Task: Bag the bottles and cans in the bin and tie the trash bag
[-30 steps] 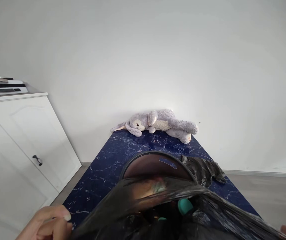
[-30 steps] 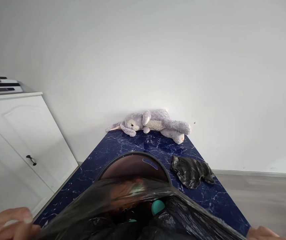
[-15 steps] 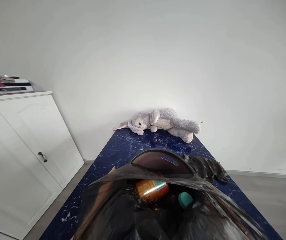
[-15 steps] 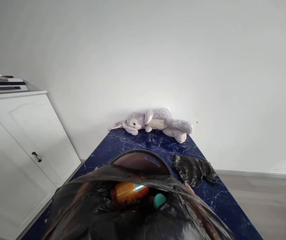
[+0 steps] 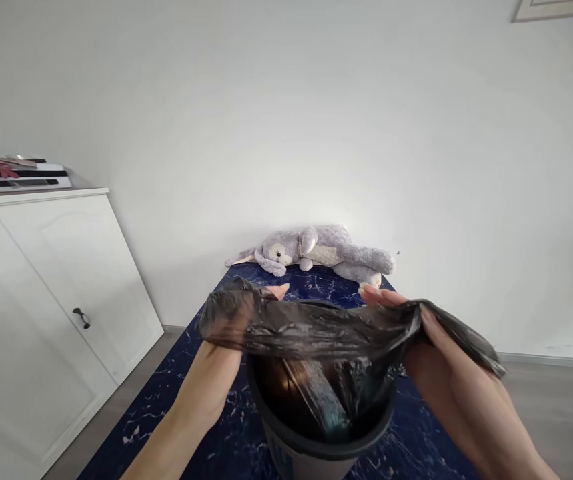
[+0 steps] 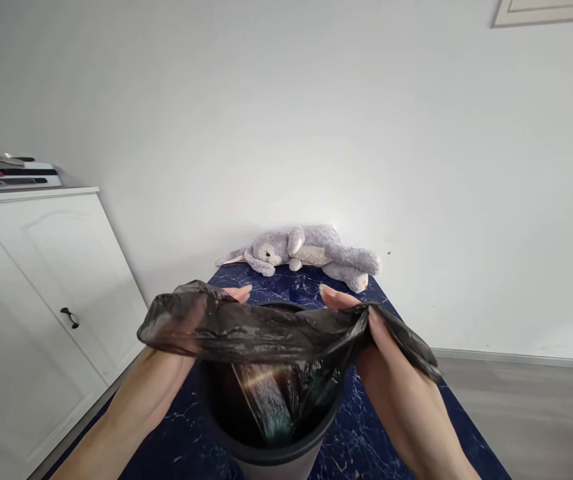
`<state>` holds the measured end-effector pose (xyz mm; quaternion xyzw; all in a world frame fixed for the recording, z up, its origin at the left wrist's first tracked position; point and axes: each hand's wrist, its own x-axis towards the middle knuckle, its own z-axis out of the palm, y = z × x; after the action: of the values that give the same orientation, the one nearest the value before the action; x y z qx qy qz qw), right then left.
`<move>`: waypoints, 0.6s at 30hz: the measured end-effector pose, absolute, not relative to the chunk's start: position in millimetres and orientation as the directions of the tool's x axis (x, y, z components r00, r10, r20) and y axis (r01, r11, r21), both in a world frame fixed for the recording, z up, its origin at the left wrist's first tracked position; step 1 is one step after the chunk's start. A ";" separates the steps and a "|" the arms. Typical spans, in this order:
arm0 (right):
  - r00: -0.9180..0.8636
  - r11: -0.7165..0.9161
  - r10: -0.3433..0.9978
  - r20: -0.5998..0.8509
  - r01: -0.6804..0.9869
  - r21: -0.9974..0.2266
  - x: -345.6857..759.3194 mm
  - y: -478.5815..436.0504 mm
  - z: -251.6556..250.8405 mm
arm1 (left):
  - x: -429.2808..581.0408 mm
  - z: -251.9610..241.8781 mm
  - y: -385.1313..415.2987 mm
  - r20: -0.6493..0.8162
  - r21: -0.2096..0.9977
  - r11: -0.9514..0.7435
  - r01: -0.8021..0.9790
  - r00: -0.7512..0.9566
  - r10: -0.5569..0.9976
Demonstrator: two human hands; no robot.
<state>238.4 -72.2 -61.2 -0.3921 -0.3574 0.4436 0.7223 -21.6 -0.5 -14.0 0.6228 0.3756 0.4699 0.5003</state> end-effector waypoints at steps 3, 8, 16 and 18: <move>0.289 0.346 0.933 0.212 -0.569 -0.746 237.2 -55.7 -48.3 | -10.8 0.6 -3.9 0.222 0.942 -0.128 -0.311 0.290 0.931; 0.146 0.284 0.949 0.281 -0.787 -0.548 237.2 -39.6 -28.3 | -3.7 7.1 -1.2 0.198 0.784 0.025 -0.620 0.288 0.937; 0.042 0.122 0.992 0.115 -0.385 -0.915 203.1 -34.1 -5.3 | 8.3 8.6 -13.8 0.201 0.973 -0.103 -0.207 0.542 0.816; -0.006 0.029 1.000 0.031 -0.202 -0.979 195.8 -31.8 -4.1 | 8.8 8.2 -16.3 0.212 0.973 -0.229 -0.034 0.527 0.823</move>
<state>195.8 -31.8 -4.1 -0.4369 -0.4566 0.5427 0.5533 8.8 -16.3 8.2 0.6799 0.2902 0.3900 0.5490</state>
